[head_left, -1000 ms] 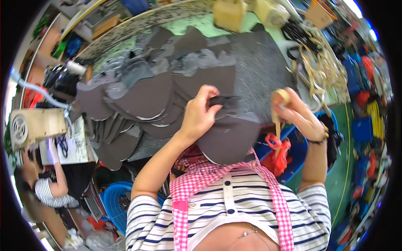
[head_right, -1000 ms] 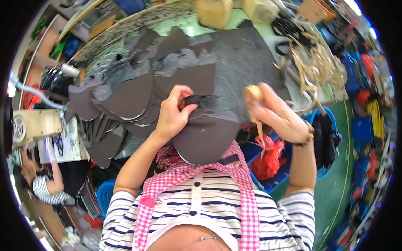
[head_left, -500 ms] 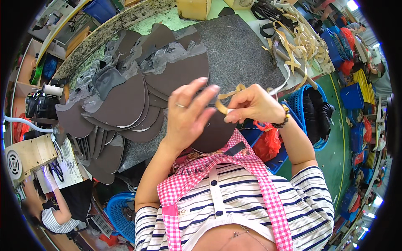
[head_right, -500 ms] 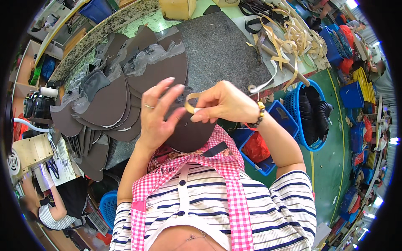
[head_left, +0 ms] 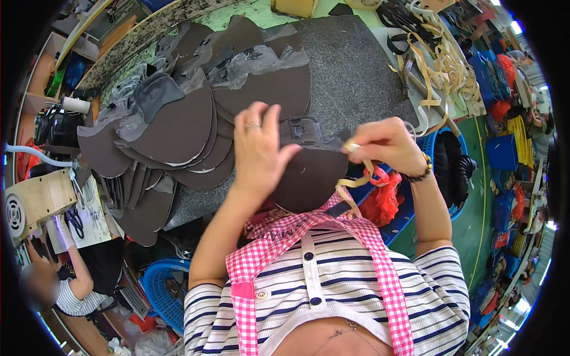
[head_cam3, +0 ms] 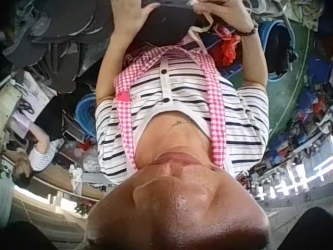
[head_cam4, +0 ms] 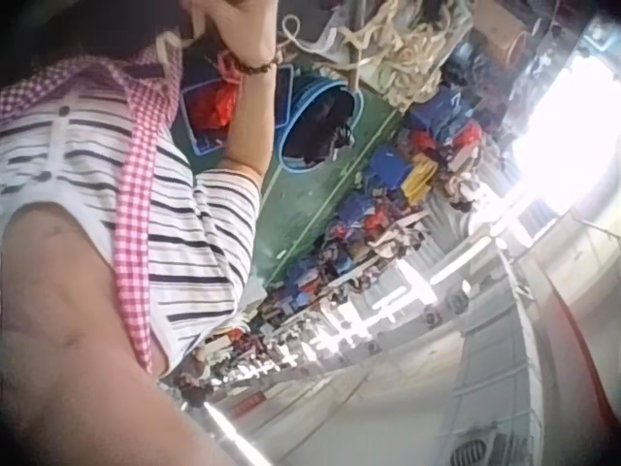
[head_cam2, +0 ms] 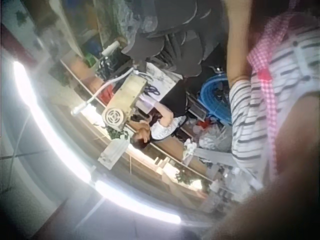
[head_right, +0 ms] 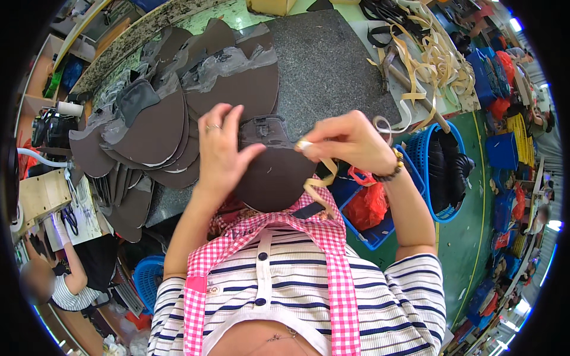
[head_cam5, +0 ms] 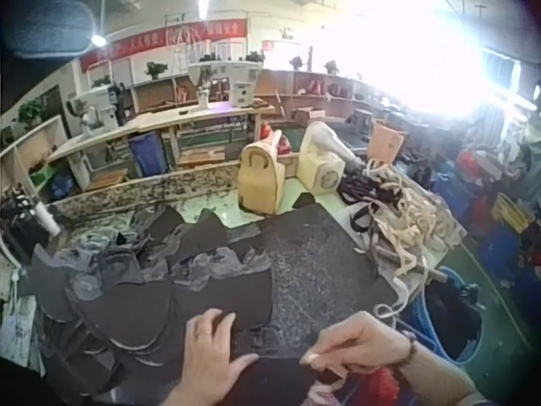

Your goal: Applying double-sided adhesive tape and reinforcing material to the edges of cut leather shoe components.

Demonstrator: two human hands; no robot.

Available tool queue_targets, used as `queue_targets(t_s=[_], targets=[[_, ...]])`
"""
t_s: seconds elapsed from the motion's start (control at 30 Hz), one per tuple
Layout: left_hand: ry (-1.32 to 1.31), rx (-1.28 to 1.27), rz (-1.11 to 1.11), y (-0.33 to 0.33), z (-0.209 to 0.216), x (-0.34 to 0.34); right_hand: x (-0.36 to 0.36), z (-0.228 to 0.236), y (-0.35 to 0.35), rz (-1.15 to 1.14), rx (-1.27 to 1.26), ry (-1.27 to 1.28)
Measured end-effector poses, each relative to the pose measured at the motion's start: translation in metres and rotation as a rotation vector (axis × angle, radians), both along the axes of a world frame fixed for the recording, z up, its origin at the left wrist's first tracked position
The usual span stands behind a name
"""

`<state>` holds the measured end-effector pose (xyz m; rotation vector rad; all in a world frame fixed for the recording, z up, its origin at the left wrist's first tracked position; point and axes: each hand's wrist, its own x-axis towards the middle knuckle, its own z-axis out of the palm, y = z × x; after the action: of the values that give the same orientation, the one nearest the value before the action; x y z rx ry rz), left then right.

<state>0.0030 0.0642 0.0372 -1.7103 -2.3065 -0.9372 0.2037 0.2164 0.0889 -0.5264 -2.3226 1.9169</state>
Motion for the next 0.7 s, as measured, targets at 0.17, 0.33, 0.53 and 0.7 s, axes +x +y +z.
queue_targets(t_s=[0.17, 0.33, 0.53, 0.7], targets=[[-0.643, -0.032, -0.184, 0.007, -0.022, -0.001, -0.051, -0.025, -0.003, 0.179, 0.476, 0.001], [-1.283, -0.195, -0.288, 0.006, -0.02, -0.013, -0.07, -0.027, 0.003, 0.192, 0.47, -0.13], [-1.252, -0.268, -0.467, 0.002, -0.016, -0.025, -0.083, -0.019, 0.0, 0.193, 0.606, -0.2], [-0.857, -0.124, -0.419, 0.004, -0.03, -0.019, -0.089, -0.019, 0.001, 0.2, 0.698, -0.223]])
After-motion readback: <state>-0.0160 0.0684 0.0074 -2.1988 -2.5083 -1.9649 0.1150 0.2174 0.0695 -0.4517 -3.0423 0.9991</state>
